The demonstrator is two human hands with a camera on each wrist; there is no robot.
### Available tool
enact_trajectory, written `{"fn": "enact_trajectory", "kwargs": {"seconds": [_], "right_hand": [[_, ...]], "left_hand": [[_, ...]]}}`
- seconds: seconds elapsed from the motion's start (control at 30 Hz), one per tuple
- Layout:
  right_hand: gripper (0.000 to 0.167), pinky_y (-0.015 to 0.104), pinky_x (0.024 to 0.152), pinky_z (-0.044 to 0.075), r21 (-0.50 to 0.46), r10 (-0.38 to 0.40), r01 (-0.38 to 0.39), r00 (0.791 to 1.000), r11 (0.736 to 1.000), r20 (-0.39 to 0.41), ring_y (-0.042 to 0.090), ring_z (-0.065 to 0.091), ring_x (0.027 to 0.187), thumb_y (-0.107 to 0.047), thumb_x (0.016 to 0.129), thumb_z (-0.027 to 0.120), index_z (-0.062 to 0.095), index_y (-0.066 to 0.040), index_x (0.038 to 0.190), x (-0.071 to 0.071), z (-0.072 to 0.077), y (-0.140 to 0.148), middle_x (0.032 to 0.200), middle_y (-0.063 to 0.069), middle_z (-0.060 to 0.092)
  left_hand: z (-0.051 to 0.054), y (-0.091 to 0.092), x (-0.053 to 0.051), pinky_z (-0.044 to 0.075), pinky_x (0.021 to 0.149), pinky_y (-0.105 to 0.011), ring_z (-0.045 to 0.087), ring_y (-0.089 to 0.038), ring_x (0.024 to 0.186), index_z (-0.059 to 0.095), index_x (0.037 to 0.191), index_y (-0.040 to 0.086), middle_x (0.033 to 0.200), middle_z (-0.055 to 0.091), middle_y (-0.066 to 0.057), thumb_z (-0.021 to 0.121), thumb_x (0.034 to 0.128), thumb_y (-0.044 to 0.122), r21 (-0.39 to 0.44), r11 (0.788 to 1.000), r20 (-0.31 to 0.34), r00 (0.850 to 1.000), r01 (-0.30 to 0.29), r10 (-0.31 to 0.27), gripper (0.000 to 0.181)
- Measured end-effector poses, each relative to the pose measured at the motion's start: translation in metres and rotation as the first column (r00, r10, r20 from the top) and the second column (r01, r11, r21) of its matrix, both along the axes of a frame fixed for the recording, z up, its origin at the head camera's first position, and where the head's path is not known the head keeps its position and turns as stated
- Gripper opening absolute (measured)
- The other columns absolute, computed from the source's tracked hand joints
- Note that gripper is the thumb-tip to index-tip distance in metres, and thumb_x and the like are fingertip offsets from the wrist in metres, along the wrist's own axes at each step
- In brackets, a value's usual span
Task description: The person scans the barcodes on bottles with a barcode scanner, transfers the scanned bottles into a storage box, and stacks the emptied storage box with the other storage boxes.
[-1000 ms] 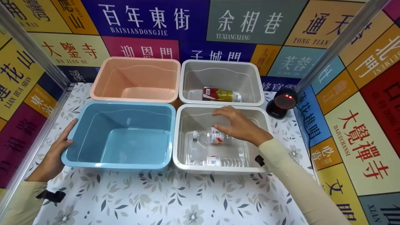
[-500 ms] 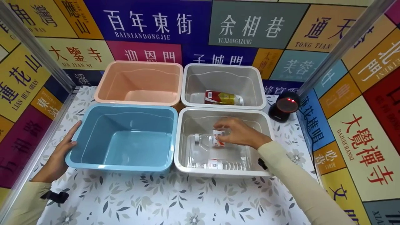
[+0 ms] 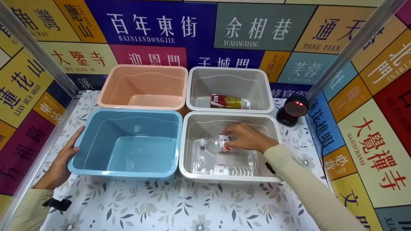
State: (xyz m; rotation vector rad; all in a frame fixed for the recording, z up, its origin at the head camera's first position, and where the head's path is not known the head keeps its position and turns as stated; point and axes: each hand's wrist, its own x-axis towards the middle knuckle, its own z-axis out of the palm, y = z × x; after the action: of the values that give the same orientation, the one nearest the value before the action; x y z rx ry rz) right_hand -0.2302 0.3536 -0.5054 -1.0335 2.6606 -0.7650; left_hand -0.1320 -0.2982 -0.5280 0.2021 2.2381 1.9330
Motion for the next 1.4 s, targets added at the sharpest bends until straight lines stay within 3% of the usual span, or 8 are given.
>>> {"fn": "enact_trajectory", "kwargs": {"seconds": [0.27,0.67,0.97,1.2,1.4], "right_hand": [[0.041,0.055,0.097,0.06,0.062,0.055,-0.053,0.998,0.997,-0.028,0.034,0.075,0.11,-0.005,0.089,0.088,0.079,0.004,0.128,-0.002,-0.008,-0.001,0.119,0.016,0.08],[0.048,0.055,0.1,0.058,0.128,0.107,-0.096,0.991,0.987,-0.086,0.034,0.071,0.11,0.001,0.086,0.085,0.075,0.007,0.133,0.001,-0.014,-0.007,0.118,0.018,0.076],[0.054,0.058,0.109,0.052,0.221,0.083,-0.061,0.992,0.973,-0.091,0.04,0.063,0.122,-0.002,0.088,0.087,0.07,0.01,0.137,0.009,-0.015,-0.007,0.13,0.023,0.069],[0.056,0.057,0.108,0.053,0.216,0.091,-0.07,0.992,0.974,-0.088,0.039,0.065,0.12,-0.009,0.088,0.09,0.071,0.009,0.137,0.008,-0.017,-0.008,0.129,0.023,0.07],[0.056,0.059,0.11,0.052,0.203,0.071,-0.061,0.996,0.977,-0.044,0.042,0.068,0.124,-0.006,0.088,0.088,0.068,0.011,0.138,0.005,-0.018,-0.007,0.132,0.024,0.072]], "left_hand": [[0.001,0.001,0.002,0.01,0.124,-0.078,0.004,-0.038,0.167,0.016,0.177,0.046,0.185,0.003,0.006,0.032,0.1183,0.024,-0.005,1.0,0.02,1.0,-0.005,0.005,0.064],[0.0,0.0,0.003,0.008,0.124,-0.078,0.003,-0.036,0.167,0.016,0.177,0.046,0.185,0.003,0.008,0.032,0.1184,0.023,-0.008,1.0,0.019,1.0,-0.004,0.004,0.065],[0.001,0.001,0.0,0.006,0.123,-0.081,0.0,-0.037,0.168,0.015,0.177,0.046,0.185,0.002,0.008,0.032,0.1193,0.025,-0.012,1.0,0.007,1.0,-0.005,0.005,0.063],[-0.001,0.002,0.001,0.004,0.123,-0.083,0.0,-0.038,0.169,0.016,0.177,0.046,0.185,0.003,0.008,0.032,0.1188,0.027,-0.03,0.999,0.001,1.0,-0.015,0.015,0.063],[-0.003,0.004,0.001,0.002,0.124,-0.083,-0.001,-0.036,0.169,0.016,0.176,0.046,0.185,0.003,0.009,0.033,0.1184,0.026,-0.028,0.999,0.002,1.0,-0.018,0.018,0.064]]}}
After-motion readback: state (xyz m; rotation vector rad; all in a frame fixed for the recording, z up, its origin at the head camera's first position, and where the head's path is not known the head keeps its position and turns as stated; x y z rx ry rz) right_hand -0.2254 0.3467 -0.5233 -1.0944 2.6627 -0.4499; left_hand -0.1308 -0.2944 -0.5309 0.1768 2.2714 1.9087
